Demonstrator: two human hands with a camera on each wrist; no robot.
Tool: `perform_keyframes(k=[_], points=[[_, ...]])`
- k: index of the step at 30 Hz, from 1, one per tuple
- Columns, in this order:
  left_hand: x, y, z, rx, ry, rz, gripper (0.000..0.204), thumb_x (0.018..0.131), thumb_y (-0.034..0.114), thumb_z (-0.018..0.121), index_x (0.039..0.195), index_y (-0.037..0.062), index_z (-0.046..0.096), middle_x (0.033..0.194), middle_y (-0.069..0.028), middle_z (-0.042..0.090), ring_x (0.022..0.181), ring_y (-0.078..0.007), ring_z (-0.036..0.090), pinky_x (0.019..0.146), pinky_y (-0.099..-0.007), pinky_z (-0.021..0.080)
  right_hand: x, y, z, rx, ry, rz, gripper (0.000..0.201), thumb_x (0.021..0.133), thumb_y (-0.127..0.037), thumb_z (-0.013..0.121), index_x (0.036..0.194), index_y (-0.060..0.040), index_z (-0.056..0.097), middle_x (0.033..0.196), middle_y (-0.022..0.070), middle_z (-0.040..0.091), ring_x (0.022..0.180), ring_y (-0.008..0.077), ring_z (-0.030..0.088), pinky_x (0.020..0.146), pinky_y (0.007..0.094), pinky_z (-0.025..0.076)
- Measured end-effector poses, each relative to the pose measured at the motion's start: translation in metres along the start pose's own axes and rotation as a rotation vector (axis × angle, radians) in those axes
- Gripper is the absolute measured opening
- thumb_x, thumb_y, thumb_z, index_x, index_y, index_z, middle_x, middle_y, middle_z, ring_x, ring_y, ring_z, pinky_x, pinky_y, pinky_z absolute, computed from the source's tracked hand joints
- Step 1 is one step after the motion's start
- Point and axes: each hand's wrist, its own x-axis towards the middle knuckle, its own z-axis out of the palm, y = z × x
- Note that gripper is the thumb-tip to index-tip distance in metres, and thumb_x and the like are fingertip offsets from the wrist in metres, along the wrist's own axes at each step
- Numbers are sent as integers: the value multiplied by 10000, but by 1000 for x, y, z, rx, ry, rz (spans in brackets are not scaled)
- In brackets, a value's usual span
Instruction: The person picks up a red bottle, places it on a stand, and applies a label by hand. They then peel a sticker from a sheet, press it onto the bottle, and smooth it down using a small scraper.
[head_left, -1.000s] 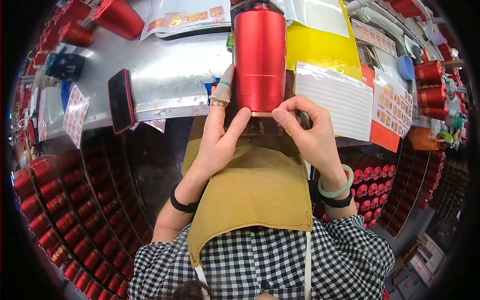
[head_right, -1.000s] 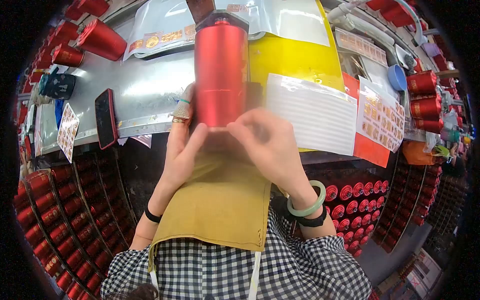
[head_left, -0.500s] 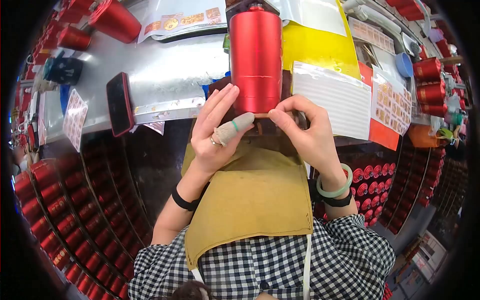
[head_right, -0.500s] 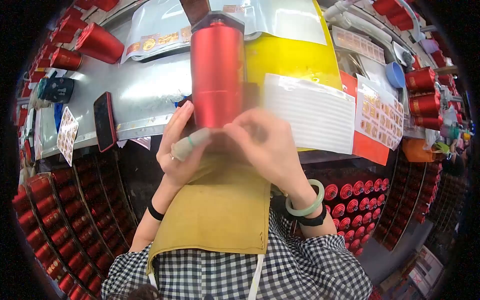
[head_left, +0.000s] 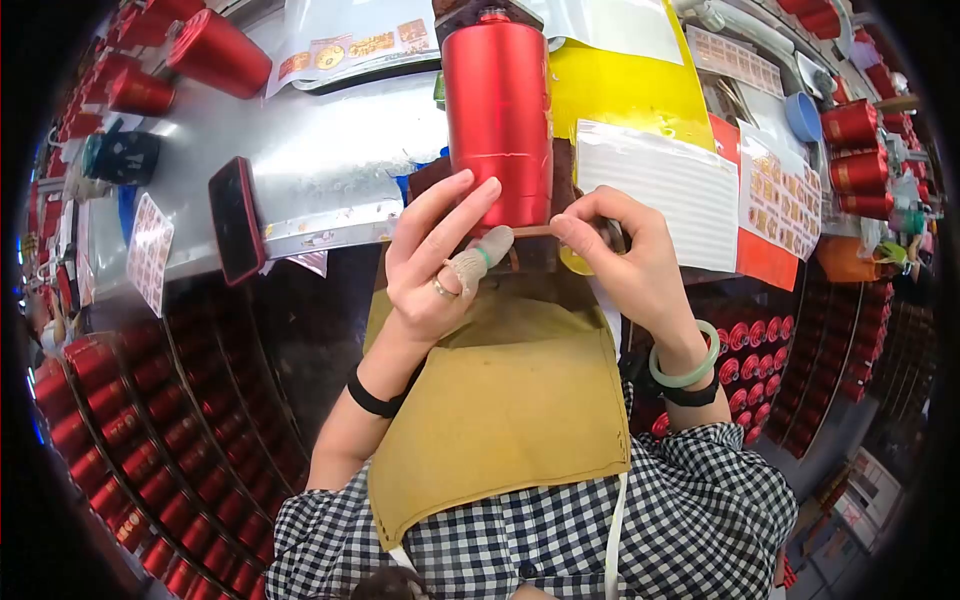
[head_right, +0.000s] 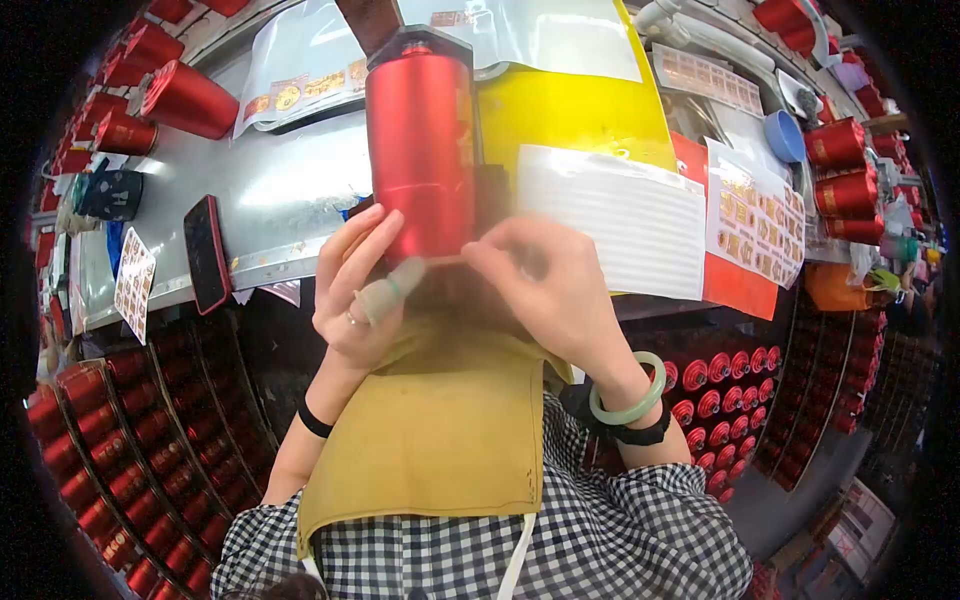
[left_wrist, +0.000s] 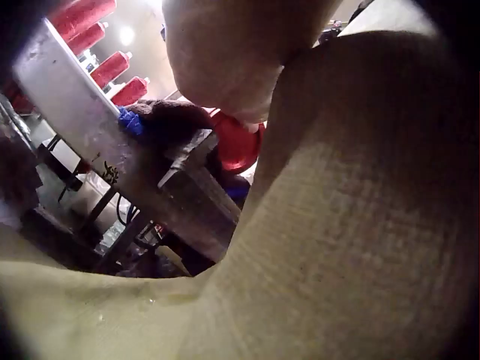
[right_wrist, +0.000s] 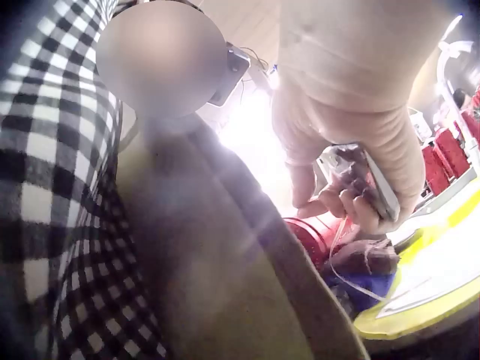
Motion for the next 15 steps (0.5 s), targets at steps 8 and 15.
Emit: perform_keyframes(k=[8,15], points=[[-23,2,9,-164,114,-316,314,770,-46,832,1071,-37,743,1175,-165,748,1117,-360,711,945,-397,595,2,-8,-6,-29,-28,45,198,920,-165,750,941,32,743,859,117,730,775,178,653,731,317,516],[-7,2,9,101,30,43,357,781,-110,797,1127,-44,736,1264,-188,684,1137,-343,680,957,-400,611,3,-6,-9,-13,-40,71,212,919,-181,753,943,30,744,857,123,729,776,187,656,734,325,518]])
